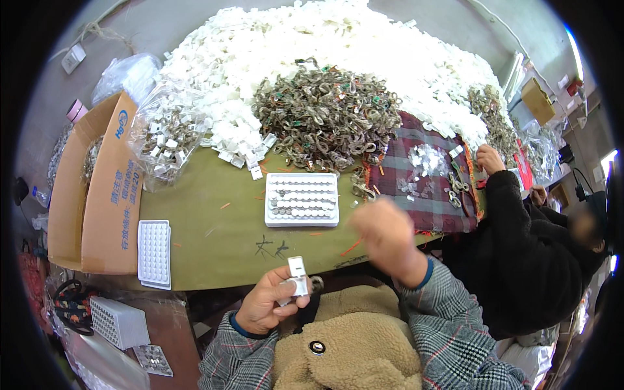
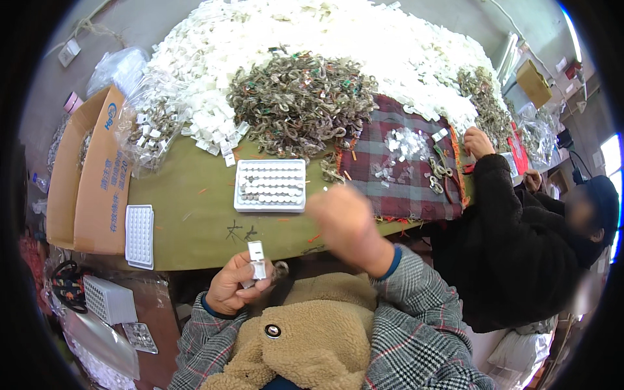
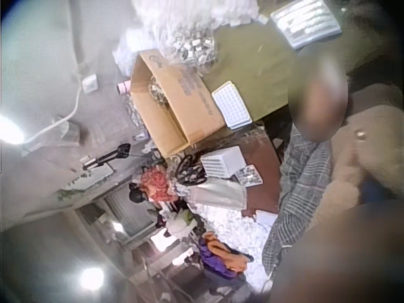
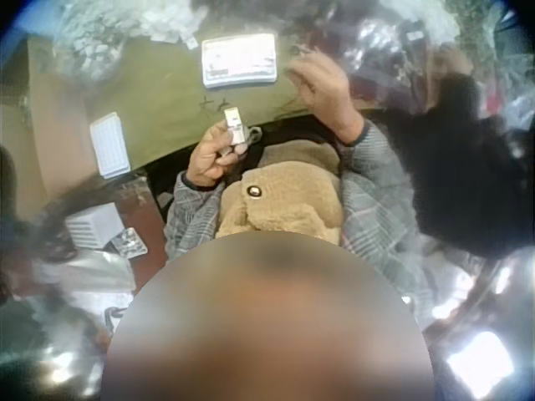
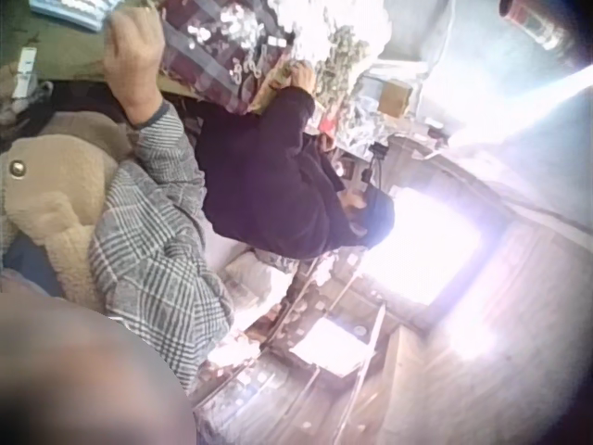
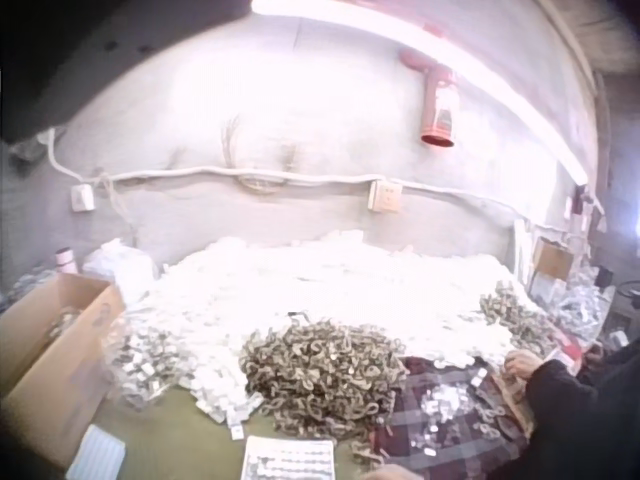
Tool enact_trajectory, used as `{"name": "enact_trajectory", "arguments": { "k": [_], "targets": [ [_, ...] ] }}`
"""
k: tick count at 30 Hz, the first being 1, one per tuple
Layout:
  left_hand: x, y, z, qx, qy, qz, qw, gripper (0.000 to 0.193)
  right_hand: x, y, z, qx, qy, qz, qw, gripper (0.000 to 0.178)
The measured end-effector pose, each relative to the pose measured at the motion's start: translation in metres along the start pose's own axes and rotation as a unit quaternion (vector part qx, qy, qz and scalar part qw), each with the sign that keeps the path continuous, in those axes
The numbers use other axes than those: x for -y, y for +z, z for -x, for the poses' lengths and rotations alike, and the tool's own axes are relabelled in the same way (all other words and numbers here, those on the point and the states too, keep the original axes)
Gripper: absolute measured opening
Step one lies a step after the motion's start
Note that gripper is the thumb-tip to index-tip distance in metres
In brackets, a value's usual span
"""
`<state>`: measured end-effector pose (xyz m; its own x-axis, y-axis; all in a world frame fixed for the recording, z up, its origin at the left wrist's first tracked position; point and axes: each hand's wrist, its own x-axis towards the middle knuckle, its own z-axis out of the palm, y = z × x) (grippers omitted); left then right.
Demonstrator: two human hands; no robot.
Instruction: The person sits at a workbench and repeatedly picks small white plastic housings and metal contacts, inserts the contacts into the housings, and places the assembled units into a white tray. They occasionally reach for additional parts from piles on the table and continue the insertion cycle.
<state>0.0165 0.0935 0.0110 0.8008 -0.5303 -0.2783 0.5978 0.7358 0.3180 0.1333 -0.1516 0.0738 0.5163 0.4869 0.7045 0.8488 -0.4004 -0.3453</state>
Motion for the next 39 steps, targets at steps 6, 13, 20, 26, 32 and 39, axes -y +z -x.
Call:
{"name": "enact_trajectory", "arguments": {
  "k": [6,13,20,26,32,39],
  "targets": [
    [0.0,0.001,-0.006,-0.035,0.036,0.029,0.998,0.031,-0.052,0.008,0.02,0.065,0.25,0.174,0.95,0.008],
    [0.004,0.002,-0.01,-0.036,0.059,0.022,0.997,0.033,-0.057,-0.014,0.009,0.022,0.265,0.095,0.959,0.012],
    [0.012,0.008,-0.014,-0.036,0.067,-0.013,0.997,0.028,-0.055,-0.011,0.002,-0.056,0.303,0.05,0.95,0.007],
    [0.015,0.013,-0.015,-0.017,0.059,0.008,0.998,0.029,-0.054,-0.015,0.009,-0.017,0.357,0.008,0.934,0.012],
    [0.015,0.022,-0.023,-0.026,0.046,-0.027,0.998,0.029,-0.045,-0.016,0.019,-0.123,0.399,-0.069,0.906,0.011],
    [0.017,0.033,-0.036,-0.029,0.037,-0.034,0.998,0.022,-0.047,-0.02,0.017,-0.125,0.413,-0.144,0.891,0.014]
  ]
}}
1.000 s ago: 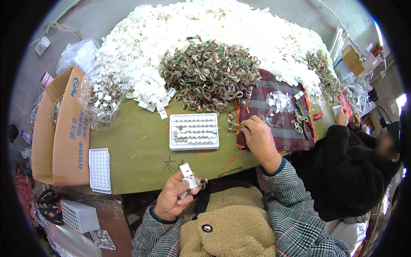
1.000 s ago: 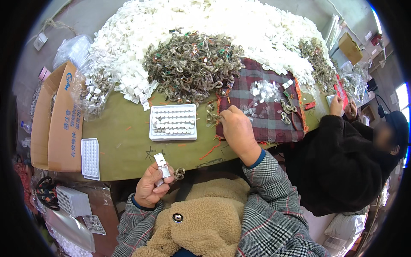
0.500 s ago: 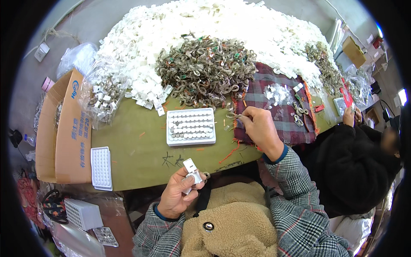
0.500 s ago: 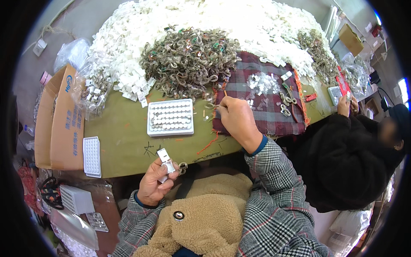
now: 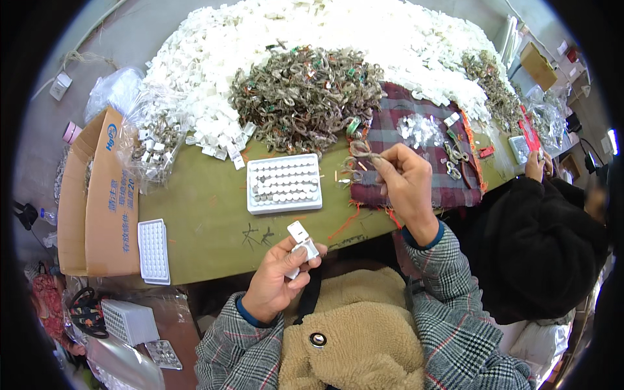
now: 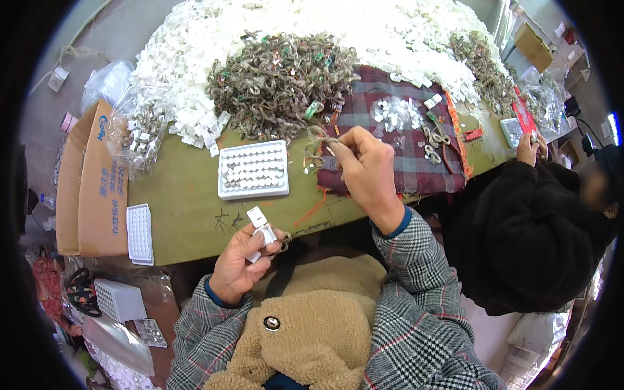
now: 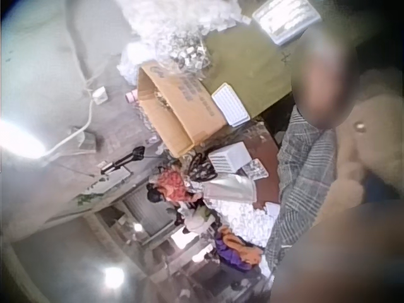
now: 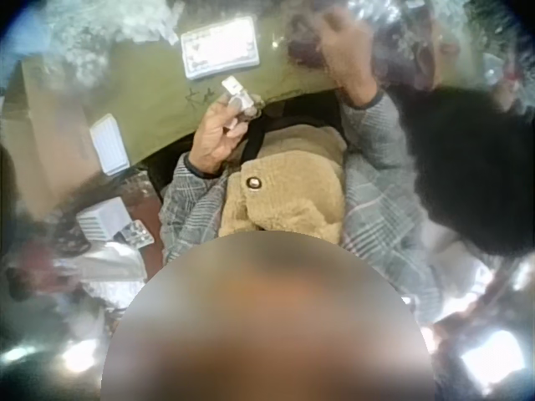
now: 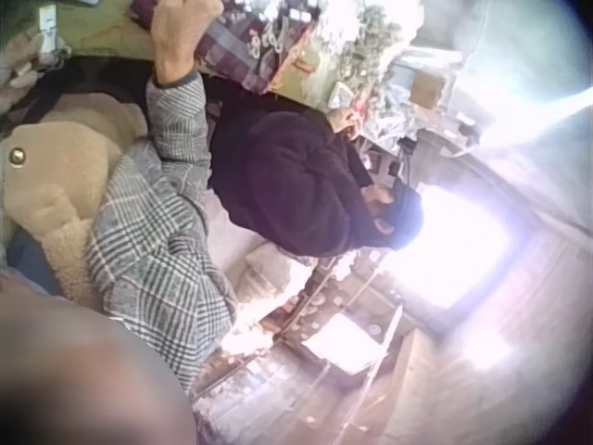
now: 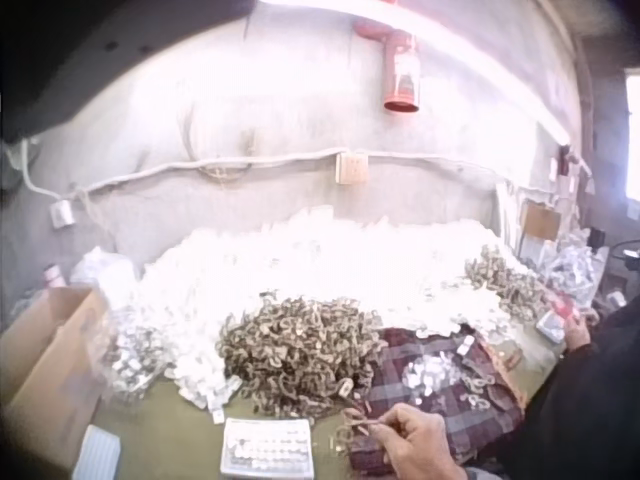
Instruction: The person sits at a workbench and repeatedly picks small white plastic housings and metal contacts, inserts the contacts into the housings, and places the assembled units into a white tray. They occasionally reach for additional parts from piles on the table and continue the insertion cycle.
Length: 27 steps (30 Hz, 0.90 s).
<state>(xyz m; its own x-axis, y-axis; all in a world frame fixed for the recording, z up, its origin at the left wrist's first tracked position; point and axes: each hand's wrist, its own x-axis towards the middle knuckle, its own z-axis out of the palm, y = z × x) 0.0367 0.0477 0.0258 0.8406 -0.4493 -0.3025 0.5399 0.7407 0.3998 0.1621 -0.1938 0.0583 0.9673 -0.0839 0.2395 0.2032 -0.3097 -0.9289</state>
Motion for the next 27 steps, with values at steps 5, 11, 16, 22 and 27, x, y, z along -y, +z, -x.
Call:
{"name": "enact_trajectory", "arguments": {
  "k": [5,11,16,22,27],
  "targets": [
    [0.002,0.004,-0.006,-0.017,-0.019,-0.007,1.0,0.025,-0.004,-0.002,0.003,0.089,0.092,0.02,0.992,0.015],
    [0.009,0.004,-0.01,-0.034,-0.018,0.001,0.999,0.028,-0.003,-0.001,0.014,0.027,0.071,-0.04,0.996,0.011],
    [0.011,0.006,-0.011,-0.013,-0.004,0.005,1.0,0.031,0.021,-0.002,0.05,0.046,-0.074,-0.014,0.996,0.008],
    [0.014,0.002,0.004,0.02,0.041,0.051,0.998,0.029,0.024,0.009,0.099,0.235,-0.017,-0.118,0.964,0.012],
    [0.012,-0.014,0.012,0.133,0.016,0.126,0.983,0.029,0.016,0.018,0.113,0.331,0.178,-0.275,0.885,0.015]
  ]
}}
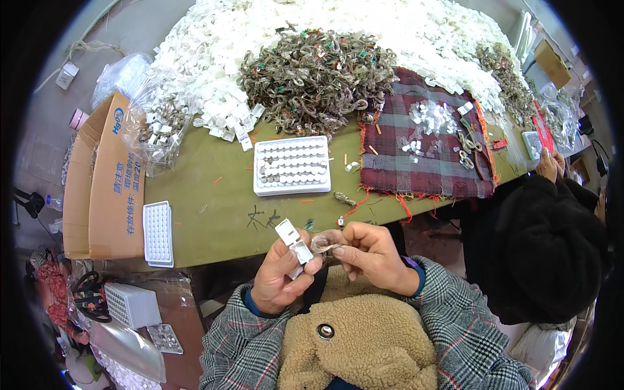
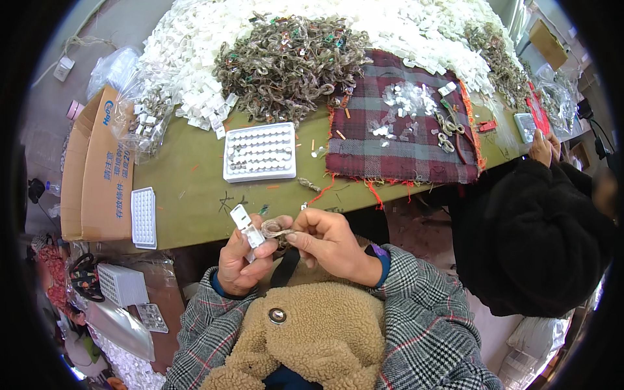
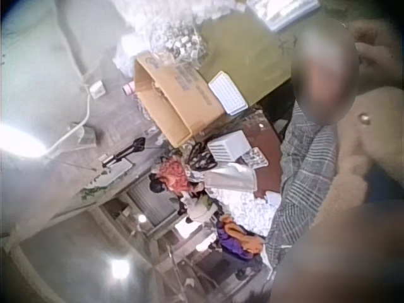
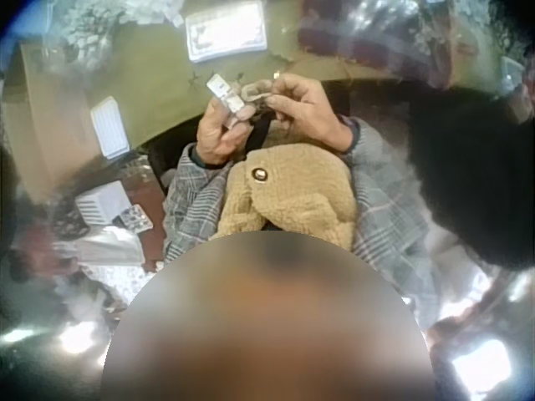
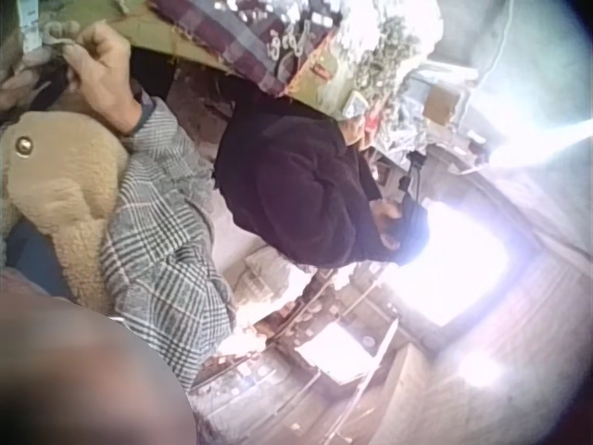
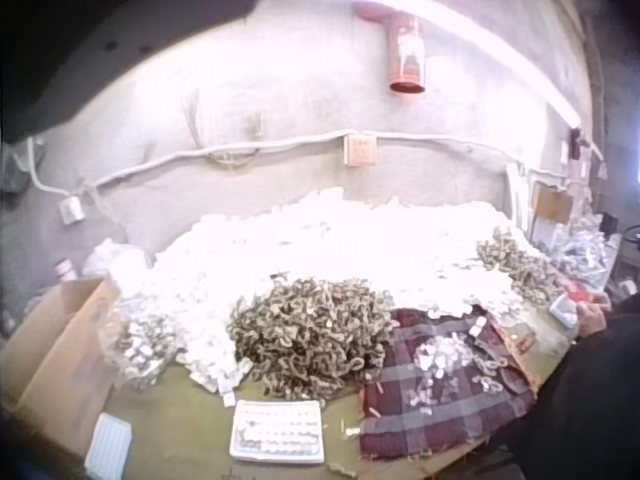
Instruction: The person sits at a workbench and repeatedly picks small white plastic housings and metal contacts, inserts the contacts into the housings, and places the assembled units into a white tray. They occasionally reach for additional parts from piles on the table and continue the insertion cycle.
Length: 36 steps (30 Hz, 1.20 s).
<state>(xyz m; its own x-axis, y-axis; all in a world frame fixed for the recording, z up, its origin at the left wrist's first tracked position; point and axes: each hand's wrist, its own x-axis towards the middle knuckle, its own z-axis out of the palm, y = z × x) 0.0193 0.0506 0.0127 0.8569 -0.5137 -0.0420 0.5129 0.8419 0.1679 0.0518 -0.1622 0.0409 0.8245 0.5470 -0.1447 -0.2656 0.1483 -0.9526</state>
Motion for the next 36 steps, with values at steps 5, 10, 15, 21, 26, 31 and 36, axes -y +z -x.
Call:
{"name": "enact_trajectory", "arguments": {
  "k": [5,10,15,21,26,31,36],
  "targets": [
    [-0.001,0.004,0.014,-0.036,0.063,-0.104,0.992,0.025,0.005,-0.001,-0.007,0.046,-0.073,0.147,0.985,0.013],
    [-0.009,0.005,0.017,-0.017,0.089,-0.164,0.982,0.026,0.008,-0.018,-0.026,-0.013,-0.165,0.444,0.88,0.012],
    [-0.01,0.004,0.02,-0.016,0.088,-0.23,0.969,0.031,0.008,-0.02,-0.048,-0.146,-0.318,0.479,0.805,0.016],
    [-0.007,0.011,0.016,-0.06,0.113,-0.352,0.927,0.028,0.011,-0.001,-0.03,-0.117,-0.248,0.359,0.892,0.011],
    [-0.004,0.015,0.007,-0.007,0.237,-0.709,0.664,0.021,-0.003,0.014,-0.018,-0.049,-0.047,0.08,0.994,0.008],
    [0.001,0.028,0.011,-0.022,0.211,-0.787,0.58,0.023,-0.015,0.015,-0.019,-0.028,-0.115,0.033,0.992,0.01],
    [0.009,0.031,0.014,-0.029,0.152,-0.738,0.657,0.019,-0.023,0.024,-0.011,-0.077,-0.097,-0.059,0.991,0.011]
  ]
}}
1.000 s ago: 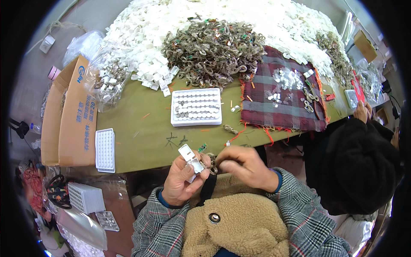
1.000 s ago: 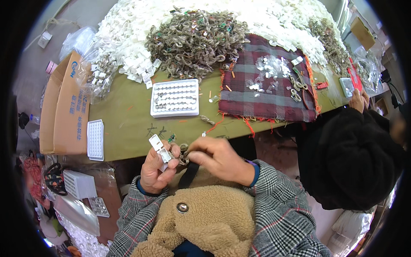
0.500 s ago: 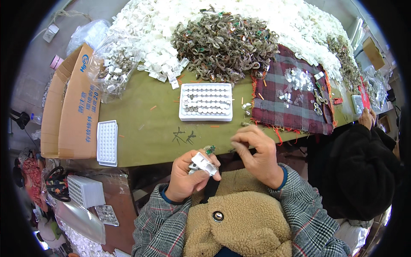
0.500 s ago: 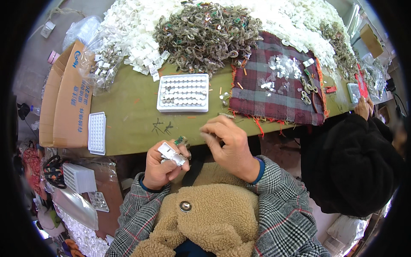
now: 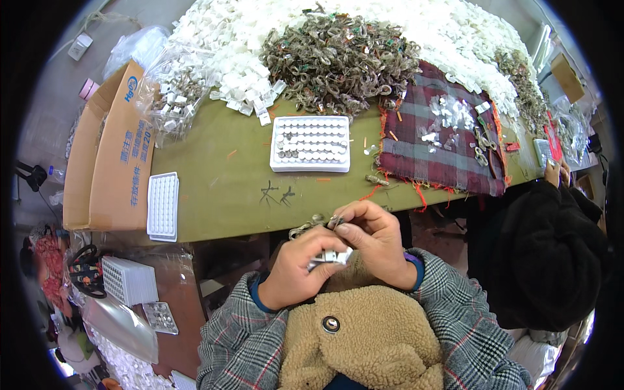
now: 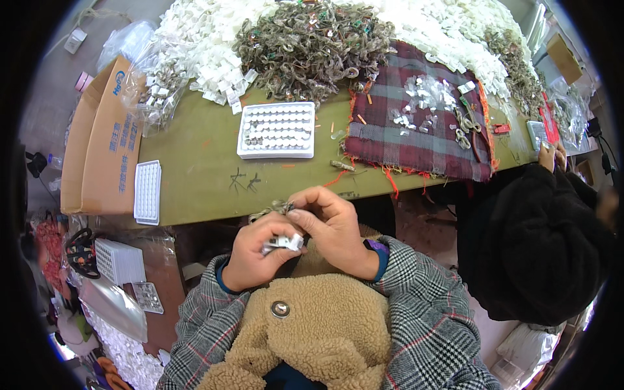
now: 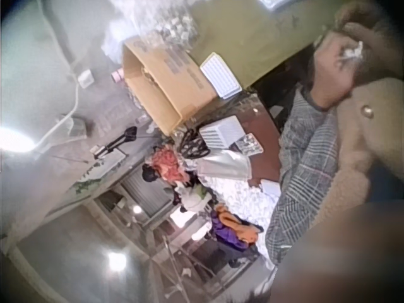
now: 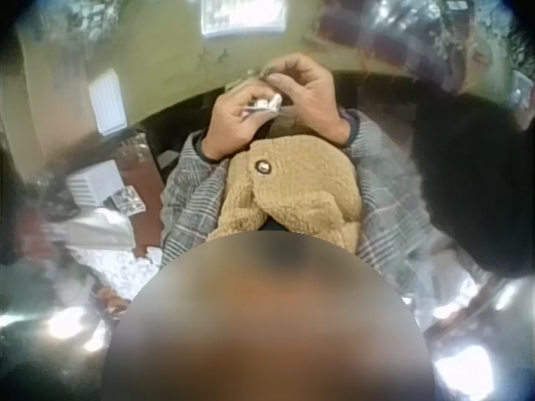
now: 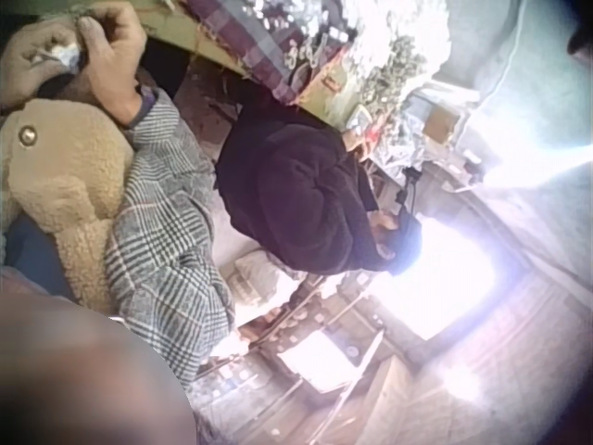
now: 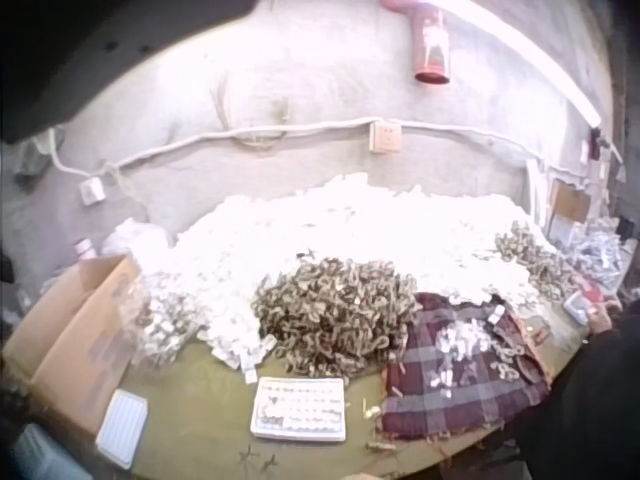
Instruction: The person sits at a workbench and repeatedly picks small white plastic housings and metal contacts, inserts the contacts into the housings, and places the assembled units into a white tray. They occasionally reach for additional parts from piles on the table and continue the insertion cycle.
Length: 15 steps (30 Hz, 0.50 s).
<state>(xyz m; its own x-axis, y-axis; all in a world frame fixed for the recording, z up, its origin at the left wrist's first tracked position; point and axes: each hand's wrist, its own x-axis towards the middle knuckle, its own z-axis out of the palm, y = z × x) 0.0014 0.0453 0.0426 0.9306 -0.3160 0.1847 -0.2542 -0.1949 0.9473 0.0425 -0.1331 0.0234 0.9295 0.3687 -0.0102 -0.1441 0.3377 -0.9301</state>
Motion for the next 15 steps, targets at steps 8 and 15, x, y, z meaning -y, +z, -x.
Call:
{"name": "enact_trajectory", "arguments": {
  "k": [8,15],
  "targets": [
    [0.018,0.007,0.01,-0.109,-0.183,0.57,0.794,0.03,0.023,-0.013,0.001,0.003,-0.028,-0.166,0.986,0.012],
    [0.019,0.008,0.011,-0.113,-0.134,0.492,0.853,0.026,0.029,0.003,0.013,0.084,0.079,0.049,0.992,0.013]
  ]
}}
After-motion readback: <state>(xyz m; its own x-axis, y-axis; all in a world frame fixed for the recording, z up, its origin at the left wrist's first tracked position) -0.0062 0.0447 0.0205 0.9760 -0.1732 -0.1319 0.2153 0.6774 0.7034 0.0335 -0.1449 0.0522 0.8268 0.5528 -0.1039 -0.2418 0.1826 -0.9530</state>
